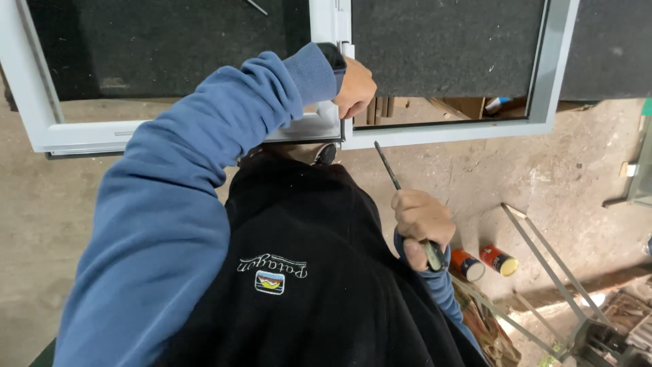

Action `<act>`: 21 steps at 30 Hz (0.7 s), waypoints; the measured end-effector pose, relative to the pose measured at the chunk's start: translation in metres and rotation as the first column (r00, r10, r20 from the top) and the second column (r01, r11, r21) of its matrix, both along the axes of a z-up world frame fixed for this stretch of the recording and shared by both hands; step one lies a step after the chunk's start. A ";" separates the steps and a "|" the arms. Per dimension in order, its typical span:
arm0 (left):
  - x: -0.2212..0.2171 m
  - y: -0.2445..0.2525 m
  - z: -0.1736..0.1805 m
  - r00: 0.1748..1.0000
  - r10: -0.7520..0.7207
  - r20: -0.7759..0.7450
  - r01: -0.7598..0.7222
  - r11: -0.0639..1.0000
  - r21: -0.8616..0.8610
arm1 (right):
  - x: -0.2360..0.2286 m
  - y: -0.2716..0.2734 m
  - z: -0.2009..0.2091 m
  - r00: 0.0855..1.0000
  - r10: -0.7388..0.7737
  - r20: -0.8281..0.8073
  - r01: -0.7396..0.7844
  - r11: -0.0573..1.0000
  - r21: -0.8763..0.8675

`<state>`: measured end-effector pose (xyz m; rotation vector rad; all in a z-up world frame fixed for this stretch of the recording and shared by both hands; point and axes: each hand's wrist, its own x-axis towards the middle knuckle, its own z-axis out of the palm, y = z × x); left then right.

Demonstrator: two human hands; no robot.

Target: The person assembles a white window frame by securing a black cable to the frame using a hammer and nails. They then use a screwdriver to tighten screws on the frame's locking mechanism and handle, ensuring the components are firmly attached.

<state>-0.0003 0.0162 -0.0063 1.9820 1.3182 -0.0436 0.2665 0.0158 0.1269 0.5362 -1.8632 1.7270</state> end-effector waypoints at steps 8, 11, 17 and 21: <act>0.002 -0.015 0.014 0.995 0.095 -0.013 -0.095 0.995 0.010 | 0.008 0.045 -0.077 0.984 -0.043 0.174 0.101 0.935 -0.341; -0.001 -0.017 0.016 0.993 0.114 -0.014 -0.113 0.993 0.045 | -0.014 0.046 -0.051 0.874 -0.204 0.440 0.226 0.974 0.001; -0.004 -0.012 0.006 0.988 0.131 0.080 -0.141 0.981 0.133 | -0.049 0.017 -0.084 0.711 -0.593 0.378 0.065 0.591 0.804; -0.001 -0.011 0.001 0.995 0.090 0.034 -0.094 0.986 0.140 | -0.044 0.008 -0.115 0.683 -0.665 0.302 0.089 0.486 0.870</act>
